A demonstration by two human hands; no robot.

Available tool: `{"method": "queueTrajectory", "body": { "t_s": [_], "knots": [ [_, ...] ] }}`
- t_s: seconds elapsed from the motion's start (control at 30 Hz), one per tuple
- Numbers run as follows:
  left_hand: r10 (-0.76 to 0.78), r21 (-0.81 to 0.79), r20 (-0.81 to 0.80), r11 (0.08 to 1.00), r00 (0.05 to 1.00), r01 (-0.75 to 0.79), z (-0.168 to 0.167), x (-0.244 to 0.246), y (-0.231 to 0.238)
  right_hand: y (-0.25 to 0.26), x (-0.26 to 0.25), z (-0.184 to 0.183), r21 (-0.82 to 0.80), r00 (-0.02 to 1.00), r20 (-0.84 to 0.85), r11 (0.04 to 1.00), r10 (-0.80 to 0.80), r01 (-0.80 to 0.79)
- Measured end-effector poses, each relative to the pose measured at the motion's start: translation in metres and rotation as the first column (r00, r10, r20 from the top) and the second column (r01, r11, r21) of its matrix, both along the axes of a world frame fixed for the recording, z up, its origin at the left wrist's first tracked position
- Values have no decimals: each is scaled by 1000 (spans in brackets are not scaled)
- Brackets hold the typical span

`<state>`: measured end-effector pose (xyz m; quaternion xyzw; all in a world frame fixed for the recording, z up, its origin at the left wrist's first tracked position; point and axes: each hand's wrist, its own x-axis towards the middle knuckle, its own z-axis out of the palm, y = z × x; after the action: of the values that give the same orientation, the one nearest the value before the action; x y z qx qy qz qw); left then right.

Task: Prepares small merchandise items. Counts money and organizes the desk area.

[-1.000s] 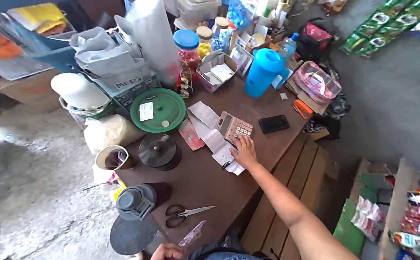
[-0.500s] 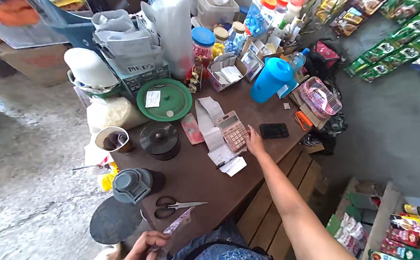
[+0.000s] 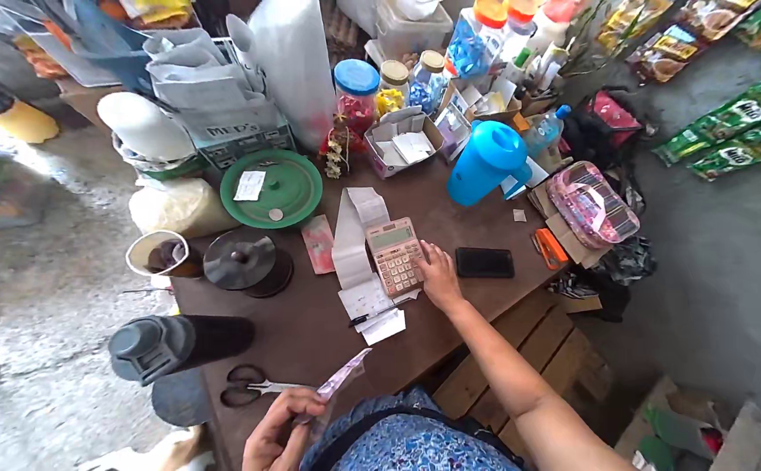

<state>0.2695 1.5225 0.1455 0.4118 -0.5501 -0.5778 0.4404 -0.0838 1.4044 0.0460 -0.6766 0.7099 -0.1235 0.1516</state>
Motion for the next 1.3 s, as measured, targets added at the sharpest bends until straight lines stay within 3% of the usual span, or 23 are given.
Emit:
{"method": "queueTrajectory", "body": {
  "t_s": [0.17,0.4,0.63,0.87,1.3],
  "knots": [
    [43,-21,22,999,999,-43,1,-18,2,6,-6,2,39,1000,15,999,-1,1],
    [35,-44,7,998,999,-35,1,-40,-1,-2,27,-1,1,979,100,984,179,-180],
    [85,-44,4,995,996,-85,0,-43,-6,20,-8,-4,-147,988,119,986,94,-76],
    [96,-48,-2,994,995,-96,-3,-46,-9,35,-14,-18,-210,996,27,974,88,-81],
    [131,-56,-8,990,991,-131,-5,-41,-5,18,8,-11,-169,989,40,977,140,-131]
  ]
}}
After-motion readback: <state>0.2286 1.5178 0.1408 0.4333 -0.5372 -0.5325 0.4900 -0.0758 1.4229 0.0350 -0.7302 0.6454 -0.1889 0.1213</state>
